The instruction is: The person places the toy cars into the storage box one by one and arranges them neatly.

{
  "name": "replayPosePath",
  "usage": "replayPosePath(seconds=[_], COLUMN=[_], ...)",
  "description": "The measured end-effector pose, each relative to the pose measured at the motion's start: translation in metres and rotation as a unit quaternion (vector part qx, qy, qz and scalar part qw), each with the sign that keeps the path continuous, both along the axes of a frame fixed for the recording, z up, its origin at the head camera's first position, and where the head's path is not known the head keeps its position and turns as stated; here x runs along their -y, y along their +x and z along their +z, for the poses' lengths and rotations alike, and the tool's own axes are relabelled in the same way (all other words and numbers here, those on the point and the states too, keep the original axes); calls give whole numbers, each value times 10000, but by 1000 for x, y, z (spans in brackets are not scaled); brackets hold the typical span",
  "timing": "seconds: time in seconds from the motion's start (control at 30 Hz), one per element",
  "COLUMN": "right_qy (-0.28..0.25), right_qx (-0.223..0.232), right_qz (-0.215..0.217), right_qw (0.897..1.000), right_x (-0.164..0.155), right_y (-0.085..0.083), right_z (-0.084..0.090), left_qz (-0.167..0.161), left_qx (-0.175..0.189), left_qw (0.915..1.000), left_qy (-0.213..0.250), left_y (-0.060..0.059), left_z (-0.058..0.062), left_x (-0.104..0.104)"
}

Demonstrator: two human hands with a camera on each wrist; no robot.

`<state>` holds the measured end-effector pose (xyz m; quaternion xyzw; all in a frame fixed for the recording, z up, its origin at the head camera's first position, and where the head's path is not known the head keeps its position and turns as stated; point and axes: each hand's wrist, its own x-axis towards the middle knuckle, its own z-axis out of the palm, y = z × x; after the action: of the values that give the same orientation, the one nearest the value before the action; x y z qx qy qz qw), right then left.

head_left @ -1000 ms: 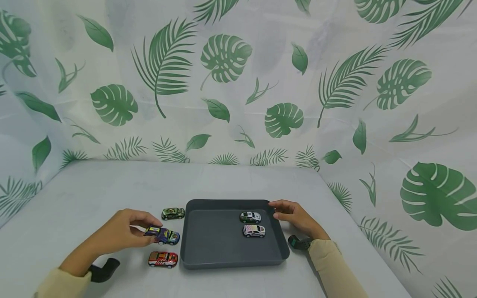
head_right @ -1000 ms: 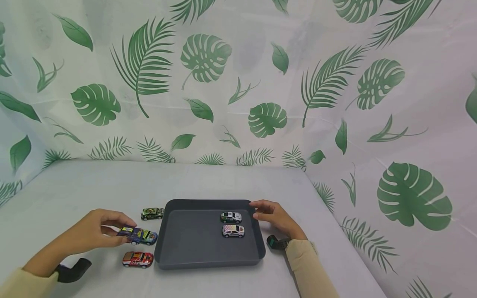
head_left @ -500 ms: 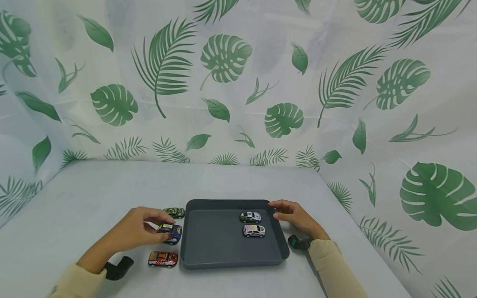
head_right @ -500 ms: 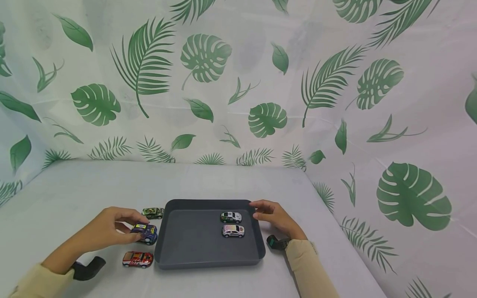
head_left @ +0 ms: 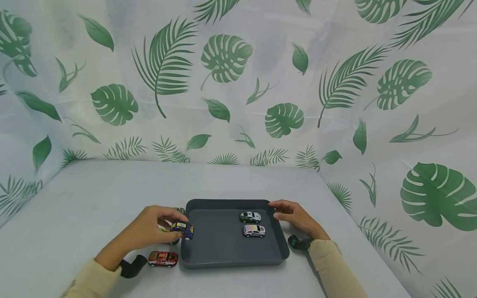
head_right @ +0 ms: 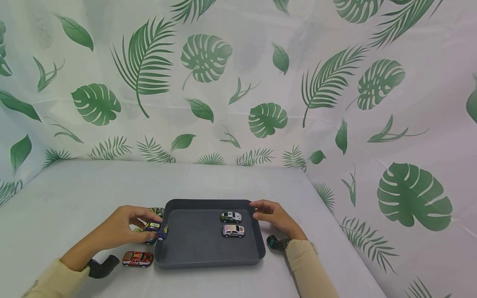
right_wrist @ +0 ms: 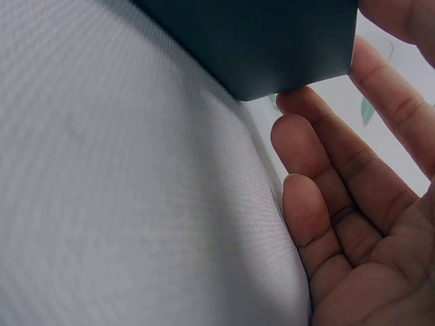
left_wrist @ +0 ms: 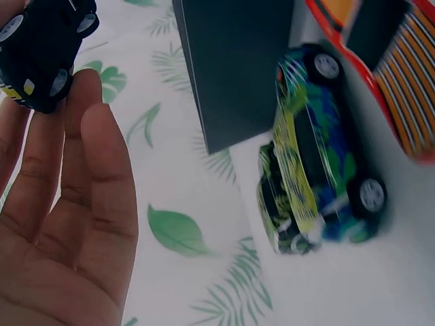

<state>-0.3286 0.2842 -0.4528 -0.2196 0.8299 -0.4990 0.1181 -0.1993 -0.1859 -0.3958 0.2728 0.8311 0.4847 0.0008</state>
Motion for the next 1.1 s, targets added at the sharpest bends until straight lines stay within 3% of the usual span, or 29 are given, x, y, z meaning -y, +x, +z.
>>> replayPosePath(seconds=[0.5, 0.8, 1.1], right_qy=[-126, -149, -71], right_qx=[25, 66, 52], right_qz=[28, 30, -28], right_qw=[9999, 9999, 10000], right_x=[0, 1, 1], right_y=[-1, -1, -1], right_z=[-2, -2, -1], left_qz=[70, 95, 257], left_qx=[-260, -57, -106], left_qw=[9995, 9999, 9996], left_qy=[-180, -1, 24], left_y=[-4, -4, -4], left_z=[1, -3, -7], left_x=[-31, -45, -56])
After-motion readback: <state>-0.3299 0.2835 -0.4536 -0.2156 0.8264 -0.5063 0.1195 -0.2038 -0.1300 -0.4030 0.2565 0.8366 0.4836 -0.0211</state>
